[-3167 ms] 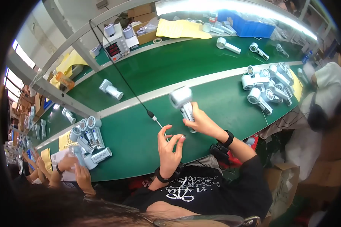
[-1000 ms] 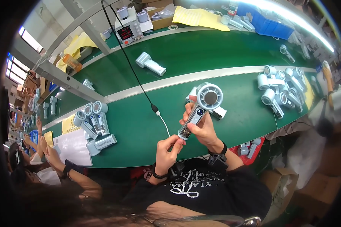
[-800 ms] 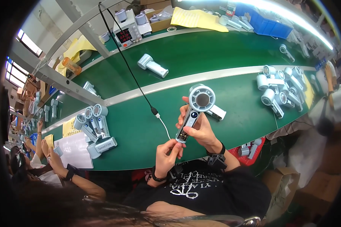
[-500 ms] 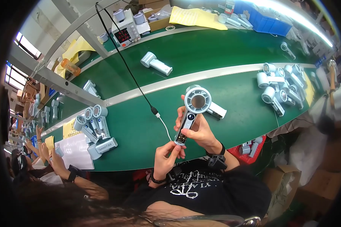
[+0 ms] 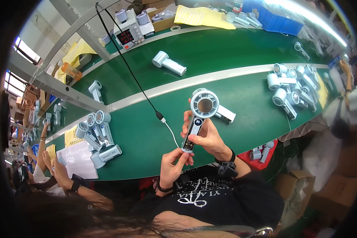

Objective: The person picks up a handheld fan, plugs a cable into its base, and checks the display. After observing the fan, they unplug the cable and place the fan onto the conveyor belt.

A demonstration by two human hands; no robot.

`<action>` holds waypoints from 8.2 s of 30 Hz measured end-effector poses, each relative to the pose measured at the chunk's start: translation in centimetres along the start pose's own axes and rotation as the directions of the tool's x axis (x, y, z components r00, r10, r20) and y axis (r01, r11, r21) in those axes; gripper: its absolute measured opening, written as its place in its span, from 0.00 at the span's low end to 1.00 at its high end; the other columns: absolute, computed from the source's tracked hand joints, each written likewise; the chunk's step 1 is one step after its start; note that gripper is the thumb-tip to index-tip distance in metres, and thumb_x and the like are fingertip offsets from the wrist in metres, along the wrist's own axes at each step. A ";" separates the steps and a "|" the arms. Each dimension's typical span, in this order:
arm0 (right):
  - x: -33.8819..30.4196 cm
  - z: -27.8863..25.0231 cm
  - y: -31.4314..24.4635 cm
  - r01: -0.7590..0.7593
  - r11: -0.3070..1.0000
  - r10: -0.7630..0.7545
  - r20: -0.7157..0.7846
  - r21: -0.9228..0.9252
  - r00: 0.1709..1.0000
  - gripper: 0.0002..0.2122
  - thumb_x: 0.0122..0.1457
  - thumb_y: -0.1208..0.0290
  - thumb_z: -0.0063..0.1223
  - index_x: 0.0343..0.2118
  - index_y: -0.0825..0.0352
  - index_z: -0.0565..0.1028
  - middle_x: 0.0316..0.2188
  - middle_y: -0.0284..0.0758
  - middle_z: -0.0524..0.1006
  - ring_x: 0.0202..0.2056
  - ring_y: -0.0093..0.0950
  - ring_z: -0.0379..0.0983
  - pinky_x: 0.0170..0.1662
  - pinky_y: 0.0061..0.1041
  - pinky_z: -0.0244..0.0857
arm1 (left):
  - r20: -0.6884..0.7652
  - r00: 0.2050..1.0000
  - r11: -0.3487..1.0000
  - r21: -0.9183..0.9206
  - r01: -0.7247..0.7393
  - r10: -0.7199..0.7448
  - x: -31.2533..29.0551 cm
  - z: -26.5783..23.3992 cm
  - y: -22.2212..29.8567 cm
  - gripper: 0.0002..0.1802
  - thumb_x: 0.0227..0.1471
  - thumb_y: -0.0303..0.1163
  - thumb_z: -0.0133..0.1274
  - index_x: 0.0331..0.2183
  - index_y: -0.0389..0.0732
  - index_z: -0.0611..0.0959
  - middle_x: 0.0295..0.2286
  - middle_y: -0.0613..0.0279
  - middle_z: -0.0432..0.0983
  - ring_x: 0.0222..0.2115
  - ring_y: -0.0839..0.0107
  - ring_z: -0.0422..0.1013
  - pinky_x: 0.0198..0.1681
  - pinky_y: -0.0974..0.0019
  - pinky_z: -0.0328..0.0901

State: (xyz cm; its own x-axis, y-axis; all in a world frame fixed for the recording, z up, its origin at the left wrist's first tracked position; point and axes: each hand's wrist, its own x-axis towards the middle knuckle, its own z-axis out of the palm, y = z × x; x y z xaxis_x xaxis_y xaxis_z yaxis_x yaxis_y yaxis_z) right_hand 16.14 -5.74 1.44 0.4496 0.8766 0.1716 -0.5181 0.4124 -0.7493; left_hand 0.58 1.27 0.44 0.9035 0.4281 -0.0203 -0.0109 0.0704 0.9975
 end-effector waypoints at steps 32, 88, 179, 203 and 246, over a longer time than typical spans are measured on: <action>24.2 -20.0 -5.6 0.123 -0.723 -0.395 0.554 -0.679 0.733 0.36 0.46 0.69 0.63 0.56 0.72 0.57 0.45 0.51 0.67 0.48 0.49 0.65 0.52 0.38 0.61 | -0.284 0.948 0.984 0.148 -0.102 0.141 0.5 -0.6 -0.2 0.08 0.56 0.23 0.50 0.27 0.28 0.78 0.19 0.61 0.74 0.20 0.77 0.71 0.24 0.75 0.66; 0.0 -0.3 1.3 -0.025 0.982 0.051 -0.135 0.187 0.990 0.33 0.52 0.67 0.57 0.60 0.65 0.54 0.39 0.31 0.61 0.38 0.23 0.63 0.38 0.32 0.67 | -0.200 0.965 0.984 0.090 -0.153 0.168 1.0 1.9 0.0 0.07 0.56 0.23 0.50 0.27 0.30 0.78 0.17 0.62 0.74 0.17 0.77 0.71 0.21 0.74 0.63; 26.8 -8.1 6.7 -0.099 -0.336 -0.047 -0.088 -0.937 0.995 0.26 0.50 0.60 0.58 0.46 0.74 0.64 0.39 0.54 0.72 0.41 0.48 0.69 0.43 0.41 0.66 | -0.312 0.929 0.964 0.232 -0.128 0.198 -0.1 -2.7 0.3 0.08 0.59 0.26 0.47 0.33 0.30 0.78 0.23 0.60 0.76 0.24 0.75 0.74 0.28 0.74 0.68; 1.6 -0.6 -1.5 -0.139 0.973 0.160 -0.102 0.185 0.982 0.32 0.50 0.69 0.52 0.59 0.68 0.55 0.47 0.36 0.66 0.46 0.29 0.66 0.49 0.35 0.67 | -0.220 0.919 0.927 0.260 -0.270 0.329 2.3 2.8 0.8 0.04 0.55 0.23 0.48 0.32 0.32 0.75 0.22 0.59 0.73 0.17 0.73 0.67 0.21 0.71 0.61; -0.3 0.5 1.0 0.057 0.953 -0.090 -0.096 -0.298 0.991 0.33 0.54 0.78 0.50 0.62 0.67 0.48 0.50 0.37 0.63 0.47 0.27 0.65 0.51 0.30 0.63 | -0.195 0.972 0.969 0.232 -0.088 0.135 2.4 0.3 -0.6 0.06 0.45 0.23 0.61 0.29 0.31 0.83 0.23 0.55 0.78 0.22 0.70 0.75 0.25 0.71 0.65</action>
State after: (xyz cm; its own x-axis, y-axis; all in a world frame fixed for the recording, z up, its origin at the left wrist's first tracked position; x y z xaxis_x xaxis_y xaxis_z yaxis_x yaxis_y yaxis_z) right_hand 15.13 -5.47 0.94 0.5621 0.8081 0.1760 -0.2506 0.3693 -0.8949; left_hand 2.91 2.00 -0.17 0.7931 0.6007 0.1012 0.0094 -0.1783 0.9839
